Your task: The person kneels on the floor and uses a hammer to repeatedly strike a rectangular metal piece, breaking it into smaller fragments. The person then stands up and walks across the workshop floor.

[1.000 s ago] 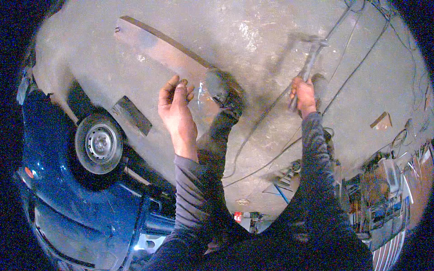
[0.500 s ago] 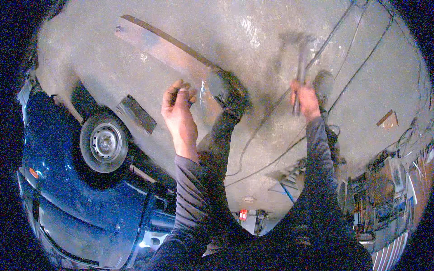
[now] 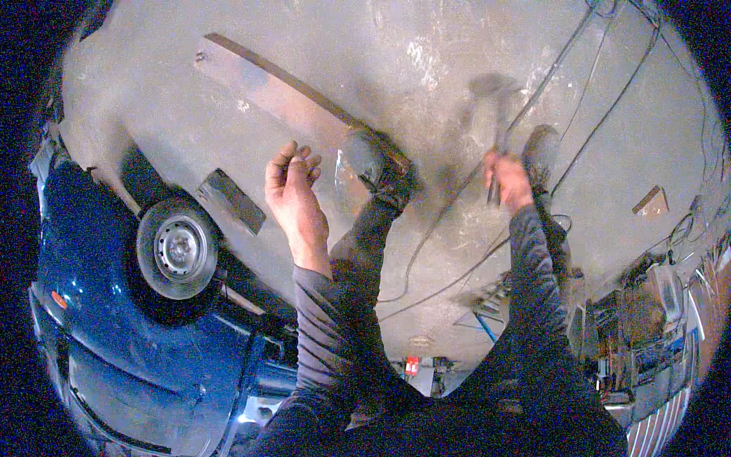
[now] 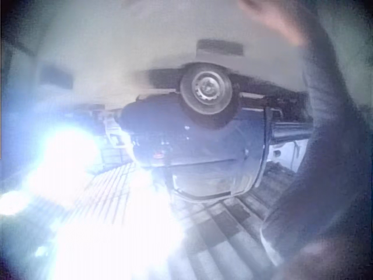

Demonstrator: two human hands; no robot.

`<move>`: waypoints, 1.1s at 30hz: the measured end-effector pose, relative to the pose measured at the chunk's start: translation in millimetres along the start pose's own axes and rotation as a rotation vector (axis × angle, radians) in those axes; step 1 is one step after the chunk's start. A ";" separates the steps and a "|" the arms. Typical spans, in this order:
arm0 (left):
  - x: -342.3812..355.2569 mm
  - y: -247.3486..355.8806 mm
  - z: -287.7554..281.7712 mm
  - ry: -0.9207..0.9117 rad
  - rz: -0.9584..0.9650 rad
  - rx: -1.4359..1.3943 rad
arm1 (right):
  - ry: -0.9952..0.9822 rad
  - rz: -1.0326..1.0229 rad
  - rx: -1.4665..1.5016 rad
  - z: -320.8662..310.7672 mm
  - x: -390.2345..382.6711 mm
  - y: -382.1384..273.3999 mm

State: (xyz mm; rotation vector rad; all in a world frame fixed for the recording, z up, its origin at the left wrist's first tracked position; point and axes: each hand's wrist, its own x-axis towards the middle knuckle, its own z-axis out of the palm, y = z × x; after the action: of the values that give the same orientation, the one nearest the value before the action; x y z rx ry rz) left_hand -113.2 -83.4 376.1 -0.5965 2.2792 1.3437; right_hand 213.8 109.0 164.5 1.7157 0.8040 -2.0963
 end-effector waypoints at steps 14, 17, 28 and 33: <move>4.0 -15.0 -31.0 0.038 0.035 -0.042 | -0.063 0.083 -0.190 114.2 -19.7 8.4; 3.4 -21.8 -44.1 0.088 -0.035 -0.134 | 0.059 -0.134 0.099 111.7 -20.0 -42.6; 21.2 -24.3 -39.6 0.079 0.010 -0.087 | -0.233 0.224 0.038 91.3 -10.3 70.7; 19.2 -24.0 -48.5 0.113 -0.040 -0.111 | 0.101 -0.103 0.028 9.1 -1.9 -36.0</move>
State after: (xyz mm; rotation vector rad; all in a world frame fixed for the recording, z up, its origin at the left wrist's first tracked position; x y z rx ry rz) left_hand -122.3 -139.7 369.8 -0.7686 2.2783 1.4592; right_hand 186.7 131.9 175.5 1.8448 0.9142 -2.1098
